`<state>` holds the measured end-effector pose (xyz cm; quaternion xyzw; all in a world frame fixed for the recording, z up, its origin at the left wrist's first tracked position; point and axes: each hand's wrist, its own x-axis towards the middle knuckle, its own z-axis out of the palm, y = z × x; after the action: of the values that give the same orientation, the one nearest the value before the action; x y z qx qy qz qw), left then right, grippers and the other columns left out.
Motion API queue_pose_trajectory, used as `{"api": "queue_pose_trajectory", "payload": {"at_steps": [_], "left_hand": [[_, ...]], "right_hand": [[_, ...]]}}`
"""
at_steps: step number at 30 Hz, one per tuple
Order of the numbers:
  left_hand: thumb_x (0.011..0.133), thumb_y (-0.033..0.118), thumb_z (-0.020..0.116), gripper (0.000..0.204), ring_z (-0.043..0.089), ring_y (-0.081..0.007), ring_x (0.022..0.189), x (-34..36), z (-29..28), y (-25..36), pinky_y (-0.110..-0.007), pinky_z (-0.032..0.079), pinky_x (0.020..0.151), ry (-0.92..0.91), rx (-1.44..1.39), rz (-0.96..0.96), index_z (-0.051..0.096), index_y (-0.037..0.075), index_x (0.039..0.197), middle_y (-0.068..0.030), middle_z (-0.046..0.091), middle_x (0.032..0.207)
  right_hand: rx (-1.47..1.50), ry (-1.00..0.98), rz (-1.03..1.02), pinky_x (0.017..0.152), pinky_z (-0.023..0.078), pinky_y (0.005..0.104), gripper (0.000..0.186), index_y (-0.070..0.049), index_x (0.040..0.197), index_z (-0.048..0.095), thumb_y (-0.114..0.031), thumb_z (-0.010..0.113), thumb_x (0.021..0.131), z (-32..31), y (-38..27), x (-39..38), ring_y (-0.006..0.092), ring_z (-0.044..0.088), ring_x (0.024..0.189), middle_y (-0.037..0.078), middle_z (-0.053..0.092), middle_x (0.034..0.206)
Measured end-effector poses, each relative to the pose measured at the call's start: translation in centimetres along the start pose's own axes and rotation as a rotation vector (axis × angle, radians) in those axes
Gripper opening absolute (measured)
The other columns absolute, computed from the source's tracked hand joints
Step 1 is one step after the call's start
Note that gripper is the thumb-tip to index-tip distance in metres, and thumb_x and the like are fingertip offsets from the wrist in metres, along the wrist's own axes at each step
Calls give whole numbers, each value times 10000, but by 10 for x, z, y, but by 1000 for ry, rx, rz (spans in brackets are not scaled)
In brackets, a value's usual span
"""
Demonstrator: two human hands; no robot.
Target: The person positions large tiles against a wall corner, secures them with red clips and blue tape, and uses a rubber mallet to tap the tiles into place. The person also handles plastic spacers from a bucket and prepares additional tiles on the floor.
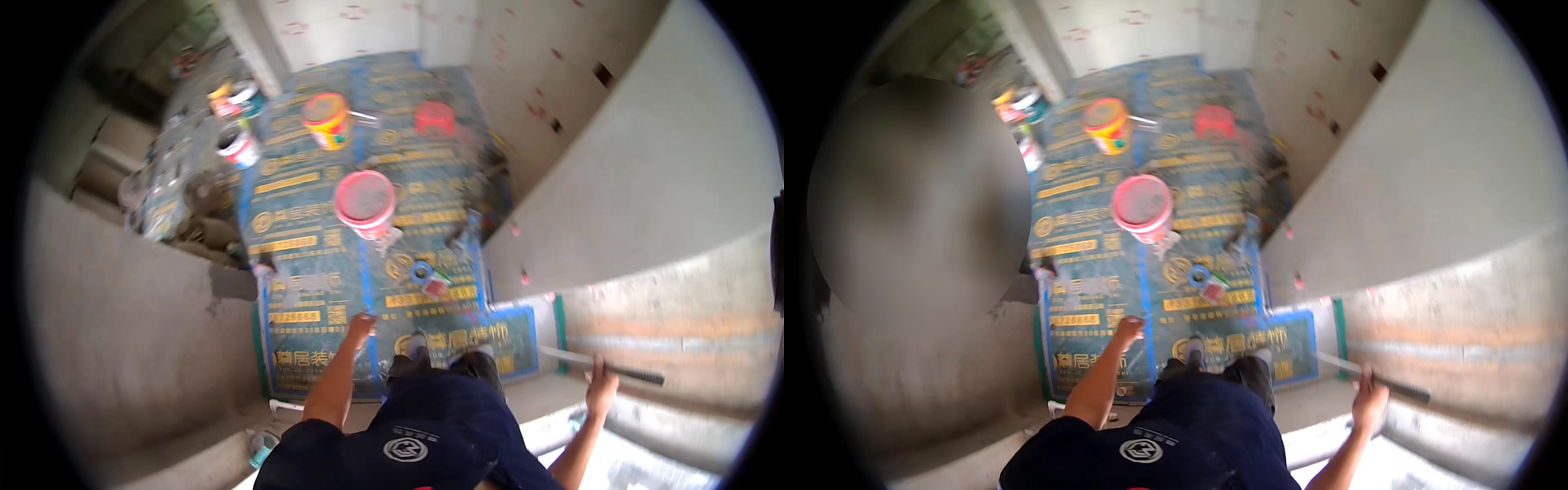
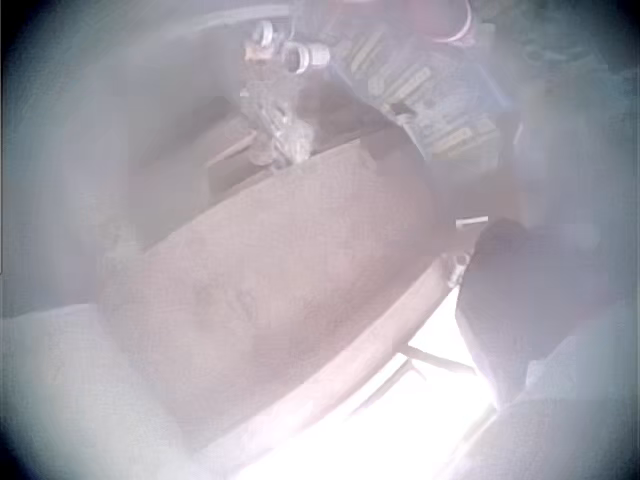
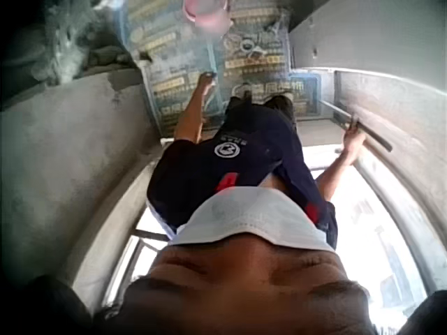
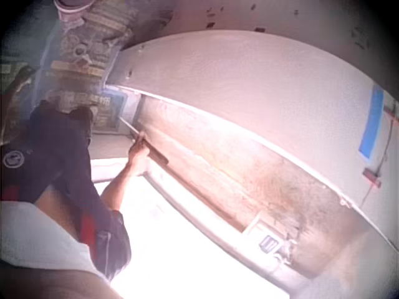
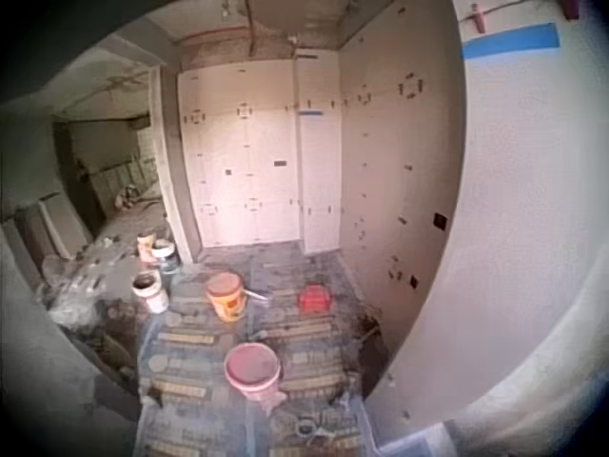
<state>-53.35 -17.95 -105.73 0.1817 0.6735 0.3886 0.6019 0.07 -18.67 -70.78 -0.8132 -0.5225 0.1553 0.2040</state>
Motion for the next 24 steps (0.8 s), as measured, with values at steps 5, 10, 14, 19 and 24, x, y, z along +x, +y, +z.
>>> {"api": "queue_pose_trajectory", "payload": {"at_steps": [5,10,14,19,24], "left_hand": [[849,198,648,181,398,-116,377,-36,-78,-32,-262,294,336,205,44,-266,565,43,808,-1,396,493],[893,277,573,287,282,-99,359,-72,-100,-80,-247,165,344,165,-6,-540,426,163,676,53,272,477],[882,278,610,289,348,-114,384,-107,-94,-99,-246,226,356,108,-111,-568,458,134,682,21,345,499],[862,177,624,159,574,-227,502,-117,-72,-95,-274,368,374,322,-19,-536,556,36,889,-114,547,631],[882,231,599,187,586,-232,539,-105,-63,-60,-281,419,421,392,-166,-517,553,49,883,-124,574,677]], "right_hand": [[263,5,-231,599,451,317,179,2,953,603,-158,524,946,21,-60,15,182,558,671,116,598,754],[228,20,-270,542,464,343,266,29,883,623,-202,508,947,41,-98,49,208,605,560,122,604,623],[238,-49,-238,552,493,358,325,33,877,635,-258,507,943,53,-144,72,256,651,588,142,635,614],[262,-63,-310,601,501,370,326,24,918,653,-274,524,931,89,-181,131,299,654,623,154,635,630],[280,-17,-338,663,508,405,412,41,865,642,-350,524,923,128,-222,224,337,657,678,178,641,651]]}}
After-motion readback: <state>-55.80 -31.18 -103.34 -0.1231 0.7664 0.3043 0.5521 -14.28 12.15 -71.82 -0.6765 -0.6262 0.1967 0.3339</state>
